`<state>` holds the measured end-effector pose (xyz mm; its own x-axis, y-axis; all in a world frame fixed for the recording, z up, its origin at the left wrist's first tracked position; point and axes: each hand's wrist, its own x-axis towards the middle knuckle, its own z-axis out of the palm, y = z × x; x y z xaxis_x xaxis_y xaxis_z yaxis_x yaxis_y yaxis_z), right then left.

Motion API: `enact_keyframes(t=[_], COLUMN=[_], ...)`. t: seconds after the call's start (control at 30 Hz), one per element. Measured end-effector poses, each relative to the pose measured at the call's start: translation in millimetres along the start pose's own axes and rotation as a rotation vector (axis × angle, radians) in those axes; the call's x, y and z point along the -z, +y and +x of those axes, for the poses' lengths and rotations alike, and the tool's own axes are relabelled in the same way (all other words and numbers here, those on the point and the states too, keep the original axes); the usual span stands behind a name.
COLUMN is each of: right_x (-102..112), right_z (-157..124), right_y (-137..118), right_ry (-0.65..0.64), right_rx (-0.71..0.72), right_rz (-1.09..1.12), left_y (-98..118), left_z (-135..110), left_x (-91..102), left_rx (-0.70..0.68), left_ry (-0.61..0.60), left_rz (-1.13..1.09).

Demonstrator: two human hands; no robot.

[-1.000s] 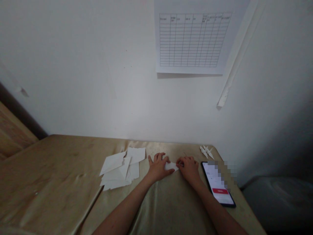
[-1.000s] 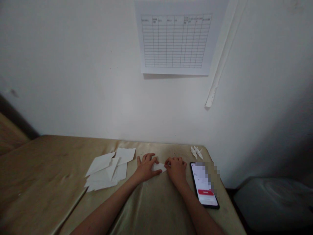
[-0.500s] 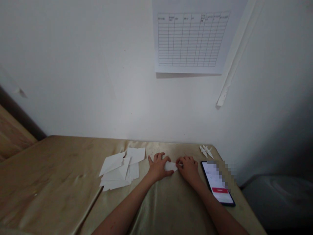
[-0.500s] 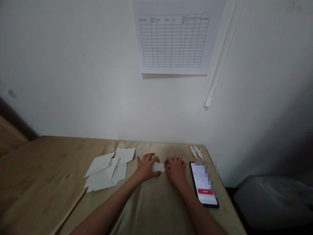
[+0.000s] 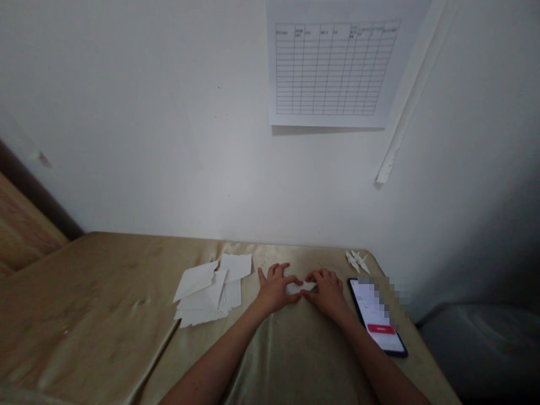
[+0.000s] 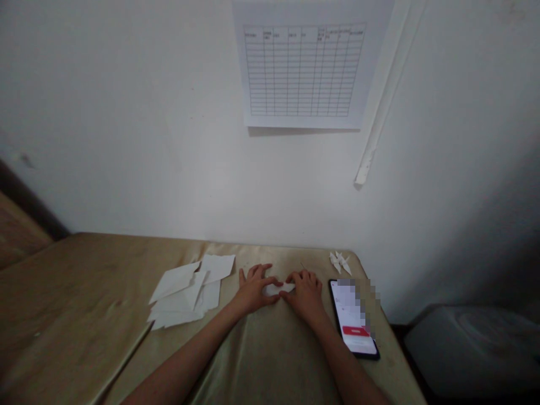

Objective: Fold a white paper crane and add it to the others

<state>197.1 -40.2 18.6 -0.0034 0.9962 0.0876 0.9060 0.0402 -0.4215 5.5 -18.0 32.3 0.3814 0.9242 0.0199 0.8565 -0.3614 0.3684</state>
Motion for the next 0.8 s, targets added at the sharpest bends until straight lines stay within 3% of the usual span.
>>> enact_keyframes(t=[0.53, 0.8], right_x=[5.9, 7.4], right_z=[15.2, 13.4], right_y=[23.5, 20.2], right_ry=[-0.068, -0.05], right_rx=[-0.03, -0.014], right_rz=[0.049, -0.005], left_y=[-5.7, -5.1], left_z=[3.1, -0.5], left_x=[-5.8, -7.1], left_rx=[-0.016, -0.047], left_ry=[0.004, 0.031], left_rz=[-0.003, 0.014])
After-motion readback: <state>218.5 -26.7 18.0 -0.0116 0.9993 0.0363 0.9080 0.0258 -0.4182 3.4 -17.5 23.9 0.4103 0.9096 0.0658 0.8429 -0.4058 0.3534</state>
